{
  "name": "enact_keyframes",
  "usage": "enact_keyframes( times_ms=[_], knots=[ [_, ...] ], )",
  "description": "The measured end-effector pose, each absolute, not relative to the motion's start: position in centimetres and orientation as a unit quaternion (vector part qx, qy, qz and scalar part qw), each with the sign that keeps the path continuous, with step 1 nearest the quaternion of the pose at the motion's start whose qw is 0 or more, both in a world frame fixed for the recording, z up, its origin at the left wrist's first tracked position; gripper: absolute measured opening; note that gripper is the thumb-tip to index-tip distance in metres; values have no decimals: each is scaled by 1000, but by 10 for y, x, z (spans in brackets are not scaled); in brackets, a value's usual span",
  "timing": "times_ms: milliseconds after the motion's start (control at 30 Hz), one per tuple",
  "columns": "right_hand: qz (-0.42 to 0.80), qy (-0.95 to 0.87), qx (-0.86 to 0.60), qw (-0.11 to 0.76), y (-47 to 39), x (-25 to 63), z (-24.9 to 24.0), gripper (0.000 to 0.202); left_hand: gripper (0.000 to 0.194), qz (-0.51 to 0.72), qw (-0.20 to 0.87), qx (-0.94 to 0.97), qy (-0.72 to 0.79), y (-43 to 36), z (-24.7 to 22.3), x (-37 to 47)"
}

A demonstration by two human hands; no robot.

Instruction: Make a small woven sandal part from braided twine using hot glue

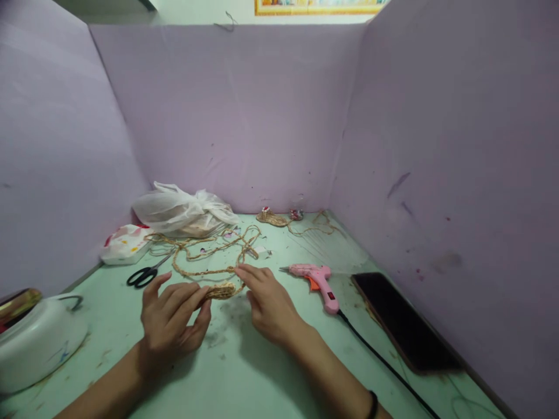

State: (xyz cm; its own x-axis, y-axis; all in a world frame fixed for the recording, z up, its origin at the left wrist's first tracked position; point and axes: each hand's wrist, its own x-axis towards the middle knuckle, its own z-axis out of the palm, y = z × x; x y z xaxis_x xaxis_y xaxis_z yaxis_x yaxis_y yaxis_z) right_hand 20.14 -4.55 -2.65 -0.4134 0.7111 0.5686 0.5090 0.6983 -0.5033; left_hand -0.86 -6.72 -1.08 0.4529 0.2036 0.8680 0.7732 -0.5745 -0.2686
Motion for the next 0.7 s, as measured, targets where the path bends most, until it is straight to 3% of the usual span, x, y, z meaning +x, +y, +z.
enact_keyframes(
  times_ms=[167,300,433,533,600,700],
  knots=[
    [114,-857,-347,362,-40,201,-35,22,17,-432,237,-763,-418,-54,-24,-10],
    [41,-869,-312,381,-57,195,-32,16,9,-468,-1,-695,-546,-50,-31,-2],
    [4,-900,-296,319,-73,180,-33,17,13,-513,-165,-639,-549,-57,-31,11],
    [55,-897,-317,303,-75,180,-34,16,15,-522,-206,-628,-538,-60,-31,14],
    [84,-875,-329,345,-74,189,-30,31,14,-523,-200,-637,-530,-61,-32,13],
    [81,-811,-385,433,-70,213,-16,33,12,-526,-171,-657,-512,-61,-34,11]
  ],
)
